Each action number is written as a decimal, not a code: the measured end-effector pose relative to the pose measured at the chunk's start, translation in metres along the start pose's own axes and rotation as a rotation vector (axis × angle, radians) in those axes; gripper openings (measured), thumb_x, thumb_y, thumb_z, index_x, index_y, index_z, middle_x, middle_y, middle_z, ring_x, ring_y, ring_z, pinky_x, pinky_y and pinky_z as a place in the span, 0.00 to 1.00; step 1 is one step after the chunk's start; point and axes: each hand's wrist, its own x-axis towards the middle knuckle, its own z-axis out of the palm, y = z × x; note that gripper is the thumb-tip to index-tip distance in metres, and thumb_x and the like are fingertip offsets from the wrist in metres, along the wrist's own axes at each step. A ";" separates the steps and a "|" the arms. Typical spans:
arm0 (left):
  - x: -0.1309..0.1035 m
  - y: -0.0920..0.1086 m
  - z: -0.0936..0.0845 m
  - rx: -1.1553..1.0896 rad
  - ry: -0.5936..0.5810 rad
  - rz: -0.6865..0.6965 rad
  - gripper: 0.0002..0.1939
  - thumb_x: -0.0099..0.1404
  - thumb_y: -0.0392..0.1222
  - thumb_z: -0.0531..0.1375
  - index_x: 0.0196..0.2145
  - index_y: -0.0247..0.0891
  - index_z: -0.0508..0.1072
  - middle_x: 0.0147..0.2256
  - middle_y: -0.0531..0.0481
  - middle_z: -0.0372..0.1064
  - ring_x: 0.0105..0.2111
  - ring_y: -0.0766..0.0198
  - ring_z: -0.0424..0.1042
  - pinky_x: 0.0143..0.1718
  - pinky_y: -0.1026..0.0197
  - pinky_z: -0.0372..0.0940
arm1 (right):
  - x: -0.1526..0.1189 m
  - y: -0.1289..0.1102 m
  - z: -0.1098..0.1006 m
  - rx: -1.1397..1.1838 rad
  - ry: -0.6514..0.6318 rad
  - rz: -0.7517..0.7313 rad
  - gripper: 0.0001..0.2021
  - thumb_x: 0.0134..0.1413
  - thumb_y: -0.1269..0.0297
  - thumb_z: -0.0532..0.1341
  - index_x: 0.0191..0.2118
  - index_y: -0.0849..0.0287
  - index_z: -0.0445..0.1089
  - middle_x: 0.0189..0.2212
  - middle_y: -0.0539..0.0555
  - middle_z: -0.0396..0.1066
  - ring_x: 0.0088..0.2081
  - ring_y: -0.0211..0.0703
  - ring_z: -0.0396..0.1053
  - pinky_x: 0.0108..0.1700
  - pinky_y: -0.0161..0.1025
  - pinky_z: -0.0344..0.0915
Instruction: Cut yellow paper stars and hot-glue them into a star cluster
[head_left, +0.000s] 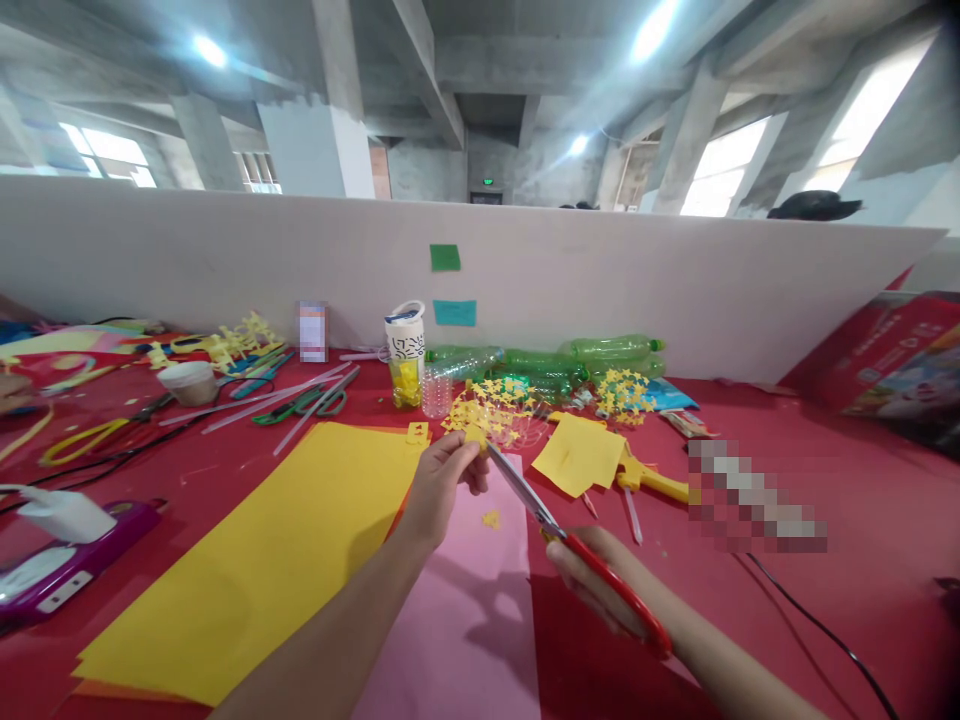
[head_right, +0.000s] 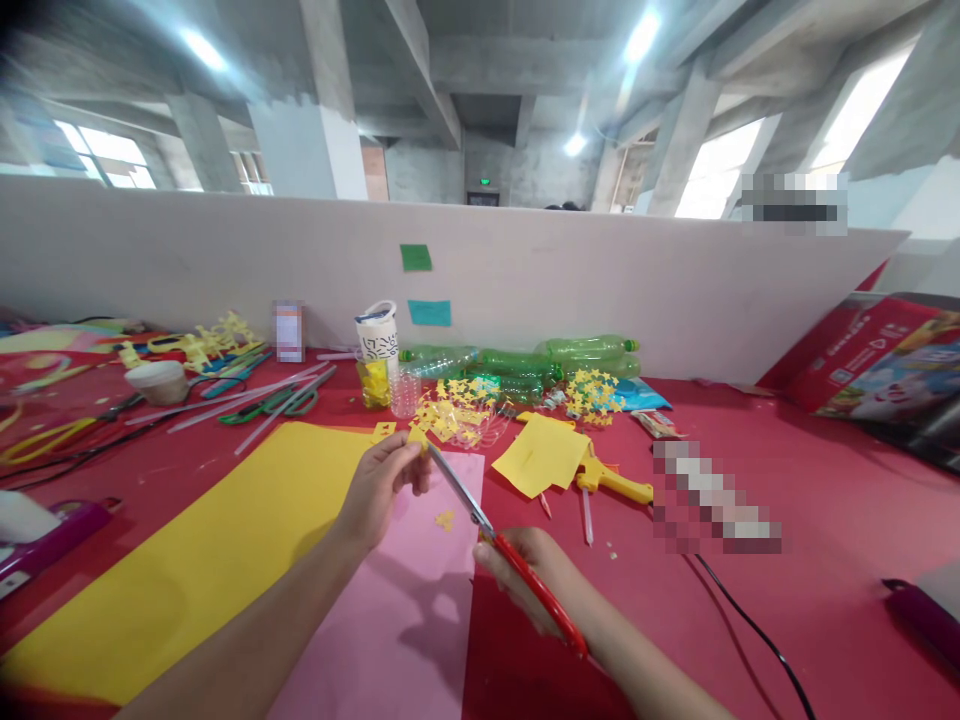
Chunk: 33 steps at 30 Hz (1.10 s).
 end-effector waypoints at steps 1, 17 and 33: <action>0.000 0.001 0.000 0.016 -0.007 0.006 0.11 0.61 0.42 0.52 0.24 0.35 0.65 0.21 0.54 0.63 0.19 0.71 0.63 0.22 0.65 0.56 | 0.000 0.001 0.000 -0.008 -0.003 -0.011 0.23 0.52 0.43 0.50 0.22 0.59 0.53 0.12 0.42 0.50 0.12 0.26 0.47 0.12 0.27 0.44; 0.001 0.003 0.000 0.154 -0.010 0.048 0.11 0.61 0.40 0.52 0.22 0.34 0.64 0.19 0.54 0.62 0.18 0.71 0.62 0.21 0.65 0.57 | -0.002 0.000 -0.003 0.053 -0.030 0.017 0.23 0.51 0.42 0.51 0.21 0.59 0.54 0.10 0.41 0.48 0.10 0.26 0.47 0.11 0.26 0.46; 0.000 -0.002 0.003 -0.147 -0.043 -0.063 0.08 0.60 0.40 0.55 0.26 0.35 0.67 0.21 0.53 0.64 0.19 0.72 0.61 0.21 0.67 0.54 | 0.001 0.003 0.004 0.054 0.048 0.010 0.26 0.47 0.38 0.51 0.19 0.58 0.53 0.08 0.41 0.48 0.09 0.27 0.47 0.11 0.27 0.43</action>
